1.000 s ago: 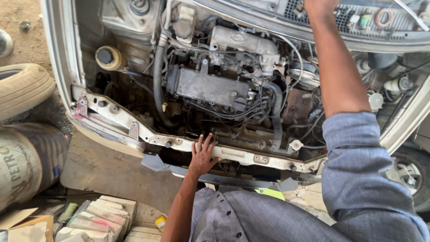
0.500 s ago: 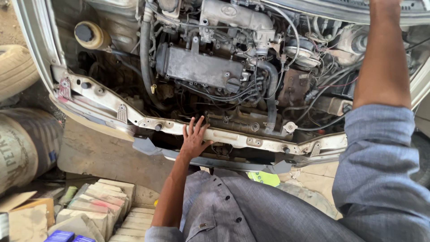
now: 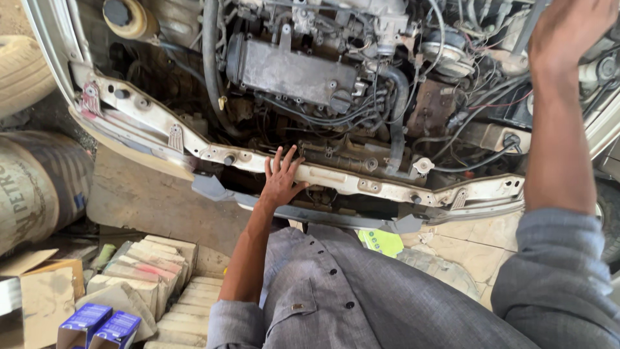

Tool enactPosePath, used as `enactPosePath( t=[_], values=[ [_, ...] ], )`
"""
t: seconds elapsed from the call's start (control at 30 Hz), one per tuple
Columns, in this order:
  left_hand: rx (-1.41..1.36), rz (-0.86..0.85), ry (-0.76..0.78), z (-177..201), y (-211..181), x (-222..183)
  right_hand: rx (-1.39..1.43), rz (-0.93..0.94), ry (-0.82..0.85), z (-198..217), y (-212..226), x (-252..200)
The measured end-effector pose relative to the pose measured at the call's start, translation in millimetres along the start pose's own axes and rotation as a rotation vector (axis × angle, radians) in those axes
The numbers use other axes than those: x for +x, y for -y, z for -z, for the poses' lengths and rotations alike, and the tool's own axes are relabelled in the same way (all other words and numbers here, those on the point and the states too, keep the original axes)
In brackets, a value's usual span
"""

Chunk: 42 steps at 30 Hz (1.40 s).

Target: The person works on a car engine by hand and using tools, reaching into the engine bay to manipulate wires, hoses, and mechanical parts before using a socket wrench to tighten bolts on a metal component.

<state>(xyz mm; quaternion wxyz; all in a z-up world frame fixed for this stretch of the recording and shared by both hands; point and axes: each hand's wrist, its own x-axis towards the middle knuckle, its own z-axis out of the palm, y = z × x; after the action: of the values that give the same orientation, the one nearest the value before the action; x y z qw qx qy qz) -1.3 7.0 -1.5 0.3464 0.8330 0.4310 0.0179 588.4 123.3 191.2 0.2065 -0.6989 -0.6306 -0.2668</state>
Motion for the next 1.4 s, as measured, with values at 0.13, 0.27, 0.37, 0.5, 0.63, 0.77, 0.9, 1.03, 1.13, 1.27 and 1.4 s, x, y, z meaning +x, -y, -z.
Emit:
enactPosePath(
  t=[0.13, 0.27, 0.37, 0.5, 0.63, 0.77, 0.9, 1.03, 1.13, 1.27, 1.4],
  values=[
    [-0.007, 0.019, 0.02, -1.9, 0.5, -1.8, 0.111, 0.14, -0.155, 44.5, 22.9, -35.5],
    [-0.001, -0.012, -0.013, -2.3, 2.0, -1.9, 0.295, 0.057, -0.181, 81.8, 72.4, -81.4],
    [-0.009, 0.003, -0.008, -4.0, 3.5, -2.7, 0.474, -0.097, -0.021, 124.5, 141.9, -131.8],
    [0.007, -0.044, -0.036, -6.4, 5.2, -1.5, 0.263, -0.184, 0.155, 158.1, 224.9, -189.1],
    [0.034, -0.047, -0.033, -9.6, 6.1, -2.9, 0.576, -0.266, 0.046, 168.0, 300.1, -225.6],
    [0.02, -0.082, -0.011, -14.4, 15.2, 0.0, 0.662, -0.405, 0.114, 201.9, 373.9, -236.0],
    [0.035, -0.065, 0.065, -26.0, 23.2, 10.3, 0.716, -0.462, 0.187, 222.4, 418.9, -229.0],
    [-0.014, -0.098, 0.028, -51.4, 35.8, 15.7, 0.733, -0.686, 0.228, 229.1, 443.5, -223.8],
    [-0.057, -0.092, 0.009, -55.0, 37.4, 19.7, 0.603, -0.573, 0.147, 237.0, 459.6, -217.7],
    [-0.073, -0.198, -0.181, -35.2, 27.1, 8.5, 0.743, -0.753, 0.121, 247.7, 481.2, -214.2],
    [-0.933, -0.466, 0.501, -2.5, 20.2, -22.3, 0.914, -0.826, 0.05, 254.8, 503.0, -212.9]
  ],
)
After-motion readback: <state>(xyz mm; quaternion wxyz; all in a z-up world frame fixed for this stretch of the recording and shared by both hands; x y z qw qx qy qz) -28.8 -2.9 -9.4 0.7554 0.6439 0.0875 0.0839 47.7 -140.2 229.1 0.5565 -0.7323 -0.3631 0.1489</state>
